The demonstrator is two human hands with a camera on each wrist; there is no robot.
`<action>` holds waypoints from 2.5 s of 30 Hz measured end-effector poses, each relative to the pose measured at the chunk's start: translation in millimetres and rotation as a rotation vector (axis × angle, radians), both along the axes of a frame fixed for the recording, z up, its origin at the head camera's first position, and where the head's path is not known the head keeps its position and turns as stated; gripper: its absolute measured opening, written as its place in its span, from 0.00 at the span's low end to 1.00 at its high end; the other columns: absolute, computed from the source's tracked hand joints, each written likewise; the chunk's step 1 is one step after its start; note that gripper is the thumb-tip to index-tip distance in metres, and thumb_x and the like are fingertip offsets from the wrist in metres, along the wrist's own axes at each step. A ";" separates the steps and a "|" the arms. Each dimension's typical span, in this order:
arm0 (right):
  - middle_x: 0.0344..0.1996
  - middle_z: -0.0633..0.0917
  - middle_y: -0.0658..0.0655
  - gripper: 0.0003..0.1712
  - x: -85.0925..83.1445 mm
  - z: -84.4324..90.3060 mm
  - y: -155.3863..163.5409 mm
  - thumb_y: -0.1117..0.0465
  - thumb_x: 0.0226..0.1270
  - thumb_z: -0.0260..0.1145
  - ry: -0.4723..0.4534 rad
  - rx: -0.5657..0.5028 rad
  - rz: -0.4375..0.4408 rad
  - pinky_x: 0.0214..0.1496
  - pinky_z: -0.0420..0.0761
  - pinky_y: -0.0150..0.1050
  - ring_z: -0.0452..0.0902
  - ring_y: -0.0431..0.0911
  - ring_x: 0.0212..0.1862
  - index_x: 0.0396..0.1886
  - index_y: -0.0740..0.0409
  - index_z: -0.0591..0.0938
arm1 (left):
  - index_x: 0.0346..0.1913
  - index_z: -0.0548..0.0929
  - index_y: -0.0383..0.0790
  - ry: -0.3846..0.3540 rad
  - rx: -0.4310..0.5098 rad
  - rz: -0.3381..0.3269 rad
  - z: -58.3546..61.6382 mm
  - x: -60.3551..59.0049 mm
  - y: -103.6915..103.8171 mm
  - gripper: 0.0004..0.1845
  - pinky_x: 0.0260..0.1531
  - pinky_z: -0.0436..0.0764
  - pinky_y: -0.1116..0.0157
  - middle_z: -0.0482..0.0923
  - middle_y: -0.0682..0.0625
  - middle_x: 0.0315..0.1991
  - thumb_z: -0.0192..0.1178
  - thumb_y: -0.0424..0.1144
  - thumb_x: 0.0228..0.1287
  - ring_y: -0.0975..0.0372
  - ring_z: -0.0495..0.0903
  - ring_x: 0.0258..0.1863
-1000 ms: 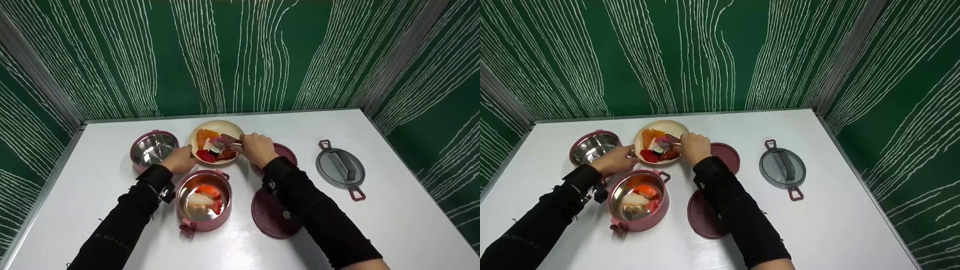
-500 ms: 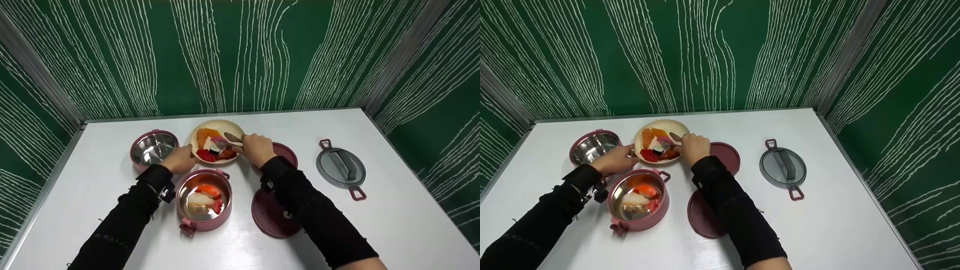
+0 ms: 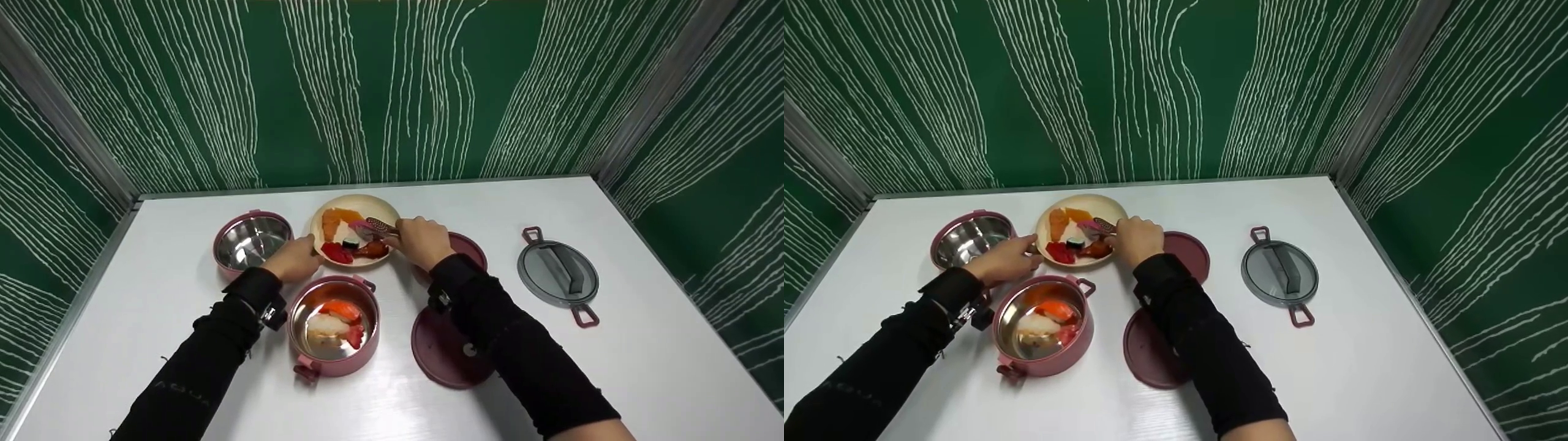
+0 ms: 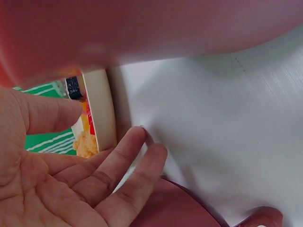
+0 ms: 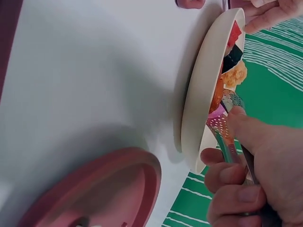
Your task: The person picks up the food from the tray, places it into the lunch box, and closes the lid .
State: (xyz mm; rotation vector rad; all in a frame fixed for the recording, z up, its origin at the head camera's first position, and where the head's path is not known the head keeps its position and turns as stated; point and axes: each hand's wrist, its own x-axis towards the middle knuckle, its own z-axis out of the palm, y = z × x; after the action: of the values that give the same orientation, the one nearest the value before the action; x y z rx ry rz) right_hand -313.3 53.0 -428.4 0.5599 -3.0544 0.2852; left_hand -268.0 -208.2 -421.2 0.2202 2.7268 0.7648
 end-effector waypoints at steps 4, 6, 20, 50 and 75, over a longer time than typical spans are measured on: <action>0.37 0.88 0.65 0.25 -1.8 -1.2 4.9 0.40 0.72 0.67 0.020 -0.014 0.004 0.39 0.85 0.60 0.85 0.64 0.38 0.41 0.59 0.85 | 0.77 0.55 0.19 -0.012 -0.009 0.009 0.6 0.4 -0.5 0.35 0.77 0.59 0.45 0.61 0.25 0.74 0.50 0.37 0.77 0.37 0.61 0.75; 0.37 0.88 0.65 0.25 -2.1 -1.1 6.7 0.40 0.72 0.67 0.025 -0.017 0.008 0.38 0.85 0.60 0.85 0.64 0.38 0.40 0.59 0.84 | 0.77 0.56 0.20 -0.009 -0.008 0.009 0.5 0.7 -0.8 0.34 0.76 0.60 0.45 0.62 0.25 0.73 0.50 0.37 0.77 0.37 0.62 0.75; 0.35 0.88 0.65 0.25 1.3 8.5 16.2 0.39 0.74 0.65 0.045 -0.041 0.035 0.36 0.84 0.61 0.85 0.65 0.36 0.37 0.58 0.84 | 0.68 0.71 0.23 0.068 0.021 -0.024 -1.3 3.3 -2.8 0.26 0.70 0.69 0.44 0.75 0.27 0.63 0.54 0.37 0.75 0.37 0.72 0.67; 0.26 0.82 0.52 0.22 30.3 31.0 40.2 0.36 0.73 0.63 0.028 -0.144 0.125 0.28 0.77 0.52 0.77 0.52 0.28 0.39 0.50 0.84 | 0.79 0.62 0.36 -0.014 0.203 -0.016 16.9 37.8 -17.4 0.31 0.52 0.81 0.49 0.81 0.31 0.57 0.40 0.52 0.85 0.43 0.83 0.54; 0.21 0.78 0.42 0.18 96.4 44.5 48.6 0.39 0.72 0.66 0.078 -0.209 0.373 0.23 0.73 0.39 0.72 0.40 0.23 0.36 0.47 0.83 | 0.71 0.77 0.41 0.166 0.307 -0.033 8.7 88.7 -27.4 0.24 0.59 0.80 0.47 0.81 0.43 0.62 0.52 0.49 0.81 0.48 0.81 0.59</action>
State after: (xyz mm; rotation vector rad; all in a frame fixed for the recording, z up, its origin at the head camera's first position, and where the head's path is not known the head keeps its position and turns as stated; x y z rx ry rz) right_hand -216.9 101.6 -384.0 1.0929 -2.7793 0.5662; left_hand -179.3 -235.6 -412.5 0.4117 2.7365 1.2043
